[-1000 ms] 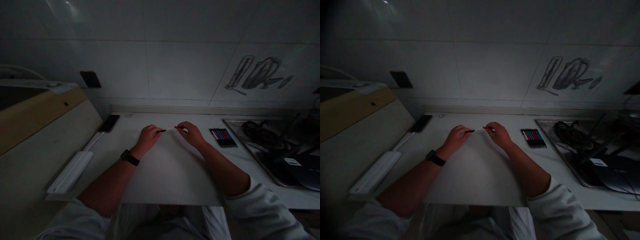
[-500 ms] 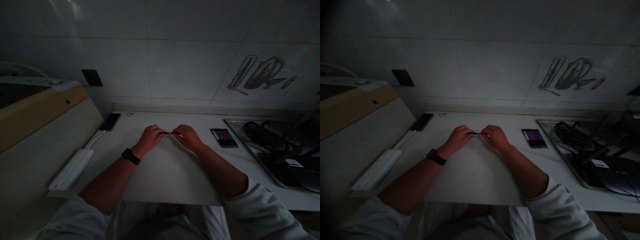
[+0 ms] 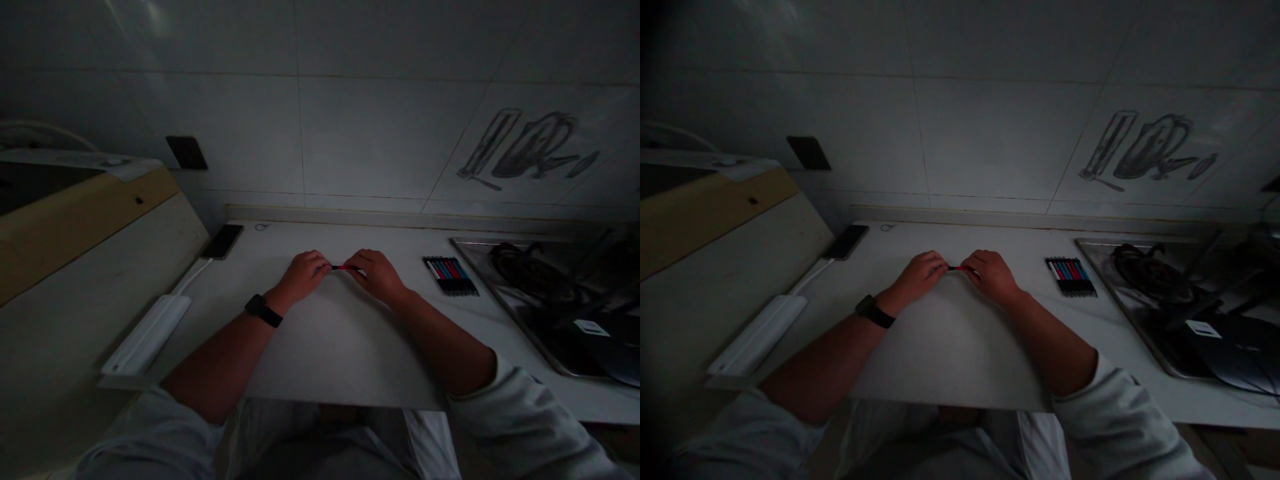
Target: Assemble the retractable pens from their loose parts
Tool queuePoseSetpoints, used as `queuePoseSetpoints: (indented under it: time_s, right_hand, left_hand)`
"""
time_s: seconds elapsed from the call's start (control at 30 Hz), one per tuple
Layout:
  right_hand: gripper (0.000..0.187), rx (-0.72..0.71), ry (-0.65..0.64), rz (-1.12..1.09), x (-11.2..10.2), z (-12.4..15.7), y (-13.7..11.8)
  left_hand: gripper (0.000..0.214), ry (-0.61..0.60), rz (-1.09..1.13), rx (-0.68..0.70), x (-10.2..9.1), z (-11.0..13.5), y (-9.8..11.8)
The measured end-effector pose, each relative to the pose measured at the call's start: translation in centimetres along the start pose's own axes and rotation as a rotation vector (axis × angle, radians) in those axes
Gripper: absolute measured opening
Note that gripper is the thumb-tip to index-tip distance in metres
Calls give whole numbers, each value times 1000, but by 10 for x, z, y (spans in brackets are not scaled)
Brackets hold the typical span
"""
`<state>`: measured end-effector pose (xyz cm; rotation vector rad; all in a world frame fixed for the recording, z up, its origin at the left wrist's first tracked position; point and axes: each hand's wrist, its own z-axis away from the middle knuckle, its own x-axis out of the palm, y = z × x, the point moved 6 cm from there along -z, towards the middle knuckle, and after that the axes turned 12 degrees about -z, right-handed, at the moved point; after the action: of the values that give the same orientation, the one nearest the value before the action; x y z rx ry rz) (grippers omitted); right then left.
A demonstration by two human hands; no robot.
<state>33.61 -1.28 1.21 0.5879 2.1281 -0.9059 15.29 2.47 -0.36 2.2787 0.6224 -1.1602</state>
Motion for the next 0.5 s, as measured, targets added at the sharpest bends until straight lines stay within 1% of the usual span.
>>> queuePoseSetpoints:
  time_s: [0.13, 0.33, 0.4, 0.5]
  right_hand:
    - [21, -26, 21, 7, 0, 1, 0]
    - [22, -28, 46, -18, -2, 0, -5]
    - [22, -20, 36, -17, -2, 0, -6]
    - [24, 2, 21, -5, 0, 1, -4]
  left_hand:
    - [28, 6, 24, 1, 1, 0, 0]
    - [30, 9, 110, -33, 5, 1, -4]
    - [27, 15, 115, -31, 5, 0, -4]
    - [13, 42, 105, -26, 1, 1, -3]
